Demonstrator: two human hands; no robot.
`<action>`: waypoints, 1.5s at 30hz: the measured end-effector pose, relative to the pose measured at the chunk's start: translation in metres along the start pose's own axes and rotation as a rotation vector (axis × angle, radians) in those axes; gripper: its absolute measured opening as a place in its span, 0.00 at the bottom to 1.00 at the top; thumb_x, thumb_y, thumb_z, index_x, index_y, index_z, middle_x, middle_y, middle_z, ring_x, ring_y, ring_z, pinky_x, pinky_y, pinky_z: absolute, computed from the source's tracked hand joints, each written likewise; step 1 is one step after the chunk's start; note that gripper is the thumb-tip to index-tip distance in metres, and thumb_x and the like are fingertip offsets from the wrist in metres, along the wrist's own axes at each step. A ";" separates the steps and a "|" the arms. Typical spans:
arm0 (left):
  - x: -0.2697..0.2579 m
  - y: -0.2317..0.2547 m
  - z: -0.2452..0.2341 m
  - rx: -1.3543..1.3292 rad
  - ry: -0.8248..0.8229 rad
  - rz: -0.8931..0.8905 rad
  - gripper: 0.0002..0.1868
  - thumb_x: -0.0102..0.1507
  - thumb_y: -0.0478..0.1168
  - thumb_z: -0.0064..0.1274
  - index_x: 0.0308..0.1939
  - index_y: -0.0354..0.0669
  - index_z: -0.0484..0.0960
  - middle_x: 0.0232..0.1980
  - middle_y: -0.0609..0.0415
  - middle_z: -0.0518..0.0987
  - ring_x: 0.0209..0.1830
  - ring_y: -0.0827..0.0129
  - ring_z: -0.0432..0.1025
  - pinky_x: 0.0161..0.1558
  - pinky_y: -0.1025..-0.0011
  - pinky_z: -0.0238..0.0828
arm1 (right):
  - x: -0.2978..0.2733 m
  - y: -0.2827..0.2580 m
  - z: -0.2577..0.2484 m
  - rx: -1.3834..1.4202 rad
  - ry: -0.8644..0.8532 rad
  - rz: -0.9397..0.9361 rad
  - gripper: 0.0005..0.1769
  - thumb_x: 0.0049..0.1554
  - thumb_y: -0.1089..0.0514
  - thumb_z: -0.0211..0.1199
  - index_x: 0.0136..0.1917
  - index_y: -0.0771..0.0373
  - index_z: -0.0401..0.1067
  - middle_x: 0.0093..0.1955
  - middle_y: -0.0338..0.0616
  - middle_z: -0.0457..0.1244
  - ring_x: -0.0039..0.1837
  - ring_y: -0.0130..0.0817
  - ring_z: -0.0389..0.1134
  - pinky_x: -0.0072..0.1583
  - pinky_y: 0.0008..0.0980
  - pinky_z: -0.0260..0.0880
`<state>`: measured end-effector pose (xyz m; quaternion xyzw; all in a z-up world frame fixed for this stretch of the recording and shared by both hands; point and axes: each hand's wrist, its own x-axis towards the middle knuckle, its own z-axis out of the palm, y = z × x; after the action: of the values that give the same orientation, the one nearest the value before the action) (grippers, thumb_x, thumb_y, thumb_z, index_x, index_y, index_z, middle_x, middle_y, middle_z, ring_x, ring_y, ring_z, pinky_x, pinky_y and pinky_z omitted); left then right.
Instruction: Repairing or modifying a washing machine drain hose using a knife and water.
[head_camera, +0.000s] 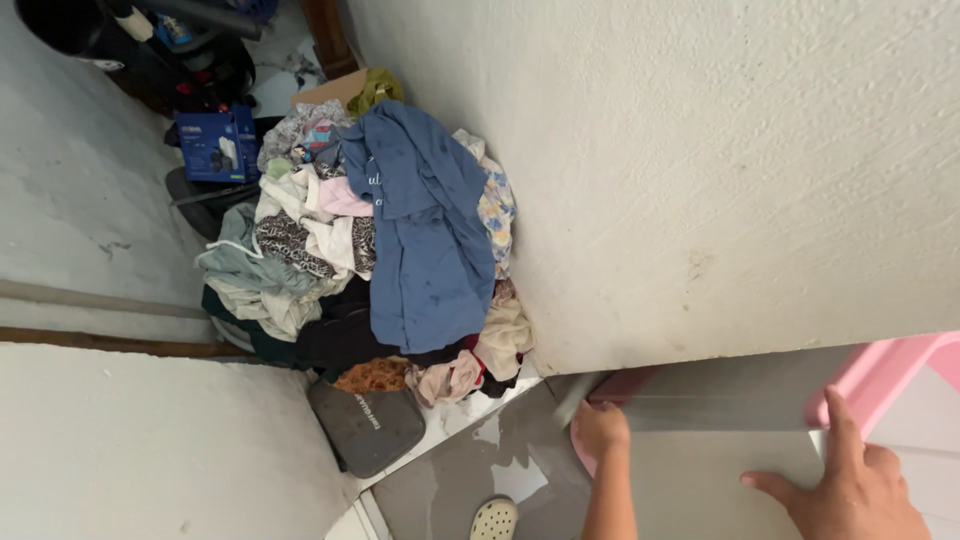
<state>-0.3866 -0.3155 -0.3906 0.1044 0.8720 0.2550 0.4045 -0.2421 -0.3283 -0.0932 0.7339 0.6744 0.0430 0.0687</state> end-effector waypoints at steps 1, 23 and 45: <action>0.016 -0.016 0.012 0.003 0.002 -0.001 0.27 0.63 0.51 0.53 0.65 0.45 0.74 0.66 0.48 0.75 0.68 0.55 0.68 0.66 0.57 0.65 | 0.000 -0.001 -0.001 0.002 -0.003 -0.001 0.81 0.23 0.29 0.81 0.84 0.49 0.51 0.48 0.60 0.68 0.51 0.55 0.74 0.50 0.46 0.77; -0.112 0.060 -0.116 -0.673 -0.221 0.489 0.08 0.63 0.32 0.53 0.45 0.40 0.84 0.46 0.55 0.87 0.50 0.70 0.80 0.55 0.73 0.73 | 0.164 0.021 -0.028 0.145 0.280 0.014 0.53 0.55 0.27 0.62 0.85 0.52 0.56 0.80 0.54 0.56 0.68 0.58 0.63 0.54 0.58 0.65; -0.236 0.114 -0.134 0.149 -0.872 0.804 0.11 0.60 0.40 0.57 0.37 0.33 0.86 0.33 0.41 0.83 0.34 0.62 0.79 0.42 0.63 0.75 | 0.006 0.071 0.073 1.379 0.034 0.414 0.39 0.51 0.60 0.66 0.74 0.65 0.59 0.57 0.61 0.64 0.49 0.47 0.72 0.43 0.44 0.77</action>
<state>-0.3377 -0.3584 -0.1037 0.5493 0.5331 0.2599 0.5886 -0.1608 -0.3314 -0.1539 0.7223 0.3961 -0.3691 -0.4303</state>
